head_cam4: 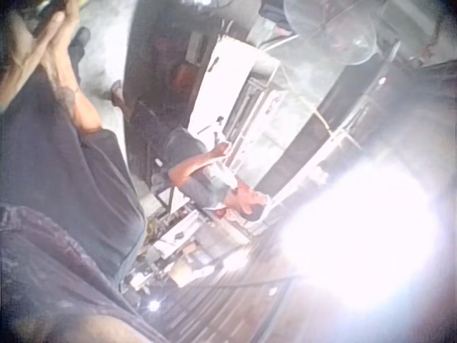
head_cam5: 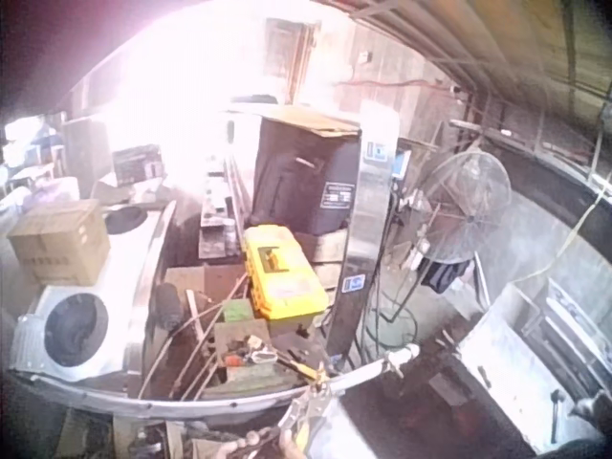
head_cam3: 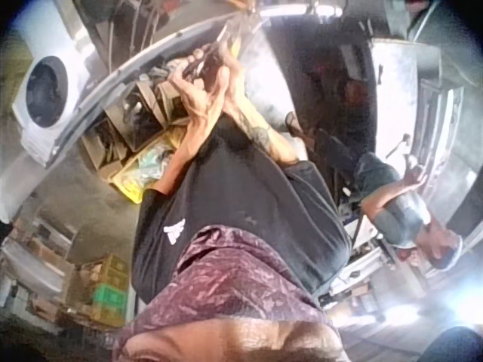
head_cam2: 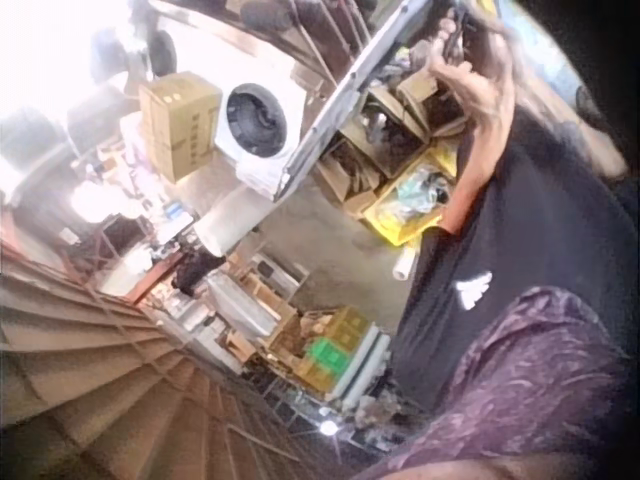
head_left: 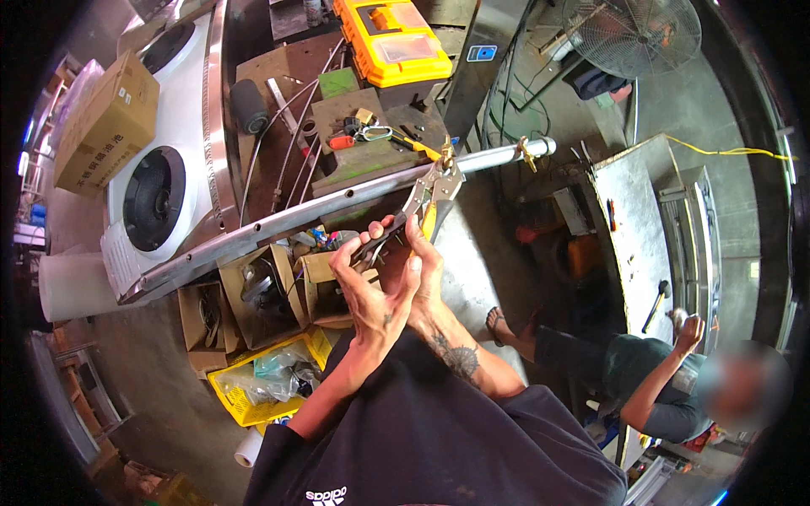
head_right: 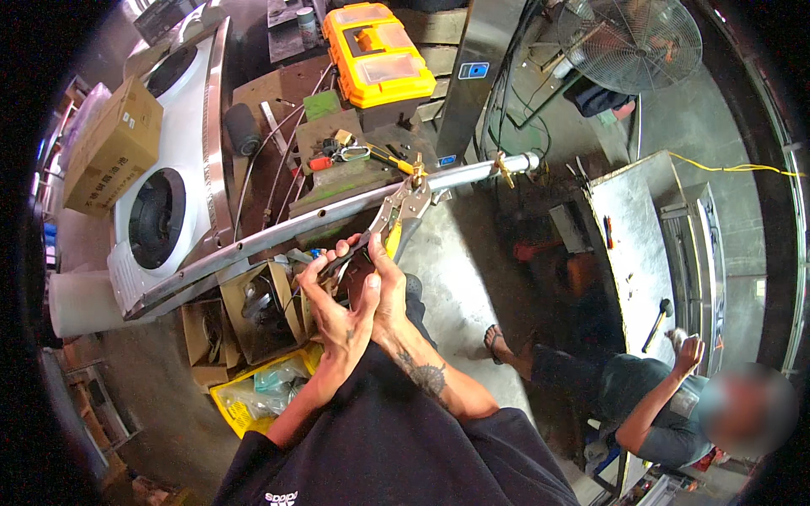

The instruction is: The person uses pliers to manipulate and secure small metal components onto a long metal bar clamped in a vise. He applies a substance from a small bottle to the components and continues to adjust them with pliers while a coworker works nearby.

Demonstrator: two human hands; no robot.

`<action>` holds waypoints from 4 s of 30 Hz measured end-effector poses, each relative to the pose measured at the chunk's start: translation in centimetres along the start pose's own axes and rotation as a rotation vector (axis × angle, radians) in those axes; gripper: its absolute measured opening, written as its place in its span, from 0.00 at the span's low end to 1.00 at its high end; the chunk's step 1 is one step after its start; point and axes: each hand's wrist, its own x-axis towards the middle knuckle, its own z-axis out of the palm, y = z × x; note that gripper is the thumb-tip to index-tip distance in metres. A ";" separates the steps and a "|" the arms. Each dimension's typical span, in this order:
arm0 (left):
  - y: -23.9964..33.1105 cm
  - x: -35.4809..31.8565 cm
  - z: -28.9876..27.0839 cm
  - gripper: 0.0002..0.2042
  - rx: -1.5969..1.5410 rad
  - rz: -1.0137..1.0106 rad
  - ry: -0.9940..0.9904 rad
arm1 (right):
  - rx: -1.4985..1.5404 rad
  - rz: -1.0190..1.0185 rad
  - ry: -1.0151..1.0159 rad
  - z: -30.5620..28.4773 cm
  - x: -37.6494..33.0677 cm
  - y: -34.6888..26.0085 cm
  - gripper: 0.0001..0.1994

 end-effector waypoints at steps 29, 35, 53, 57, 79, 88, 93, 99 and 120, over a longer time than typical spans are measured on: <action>1.1 4.2 2.0 0.26 -0.666 -0.105 0.246 | -0.092 0.108 0.015 1.7 2.6 0.3 0.24; 1.9 5.2 2.7 0.17 -0.808 -0.342 0.431 | -0.101 0.272 -0.001 1.1 3.2 -1.2 0.20; 3.7 8.3 3.6 0.21 -1.232 -0.516 0.854 | -0.330 0.534 0.032 1.2 2.9 -4.1 0.33; 1.3 7.3 3.7 0.18 -1.220 -0.525 0.810 | -0.345 0.466 0.059 0.6 3.0 -2.9 0.32; 2.5 8.3 3.8 0.18 -1.145 -0.437 0.756 | -2.391 -0.560 -1.143 4.6 9.4 -9.4 0.14; 0.4 12.9 2.0 0.19 -1.173 -0.541 0.672 | -2.418 -0.682 -0.815 5.1 10.9 -7.4 0.16; -2.3 16.0 1.5 0.18 -1.206 -0.585 0.547 | -2.459 -0.675 -0.576 5.4 12.0 -6.2 0.16; -4.6 20.5 1.8 0.18 -1.161 -0.622 0.329 | -2.427 -0.717 -0.279 5.6 14.3 -5.2 0.20; -9.5 31.7 8.1 0.22 -1.018 -0.620 -0.336 | -2.297 0.095 -0.018 7.7 22.2 -11.2 0.58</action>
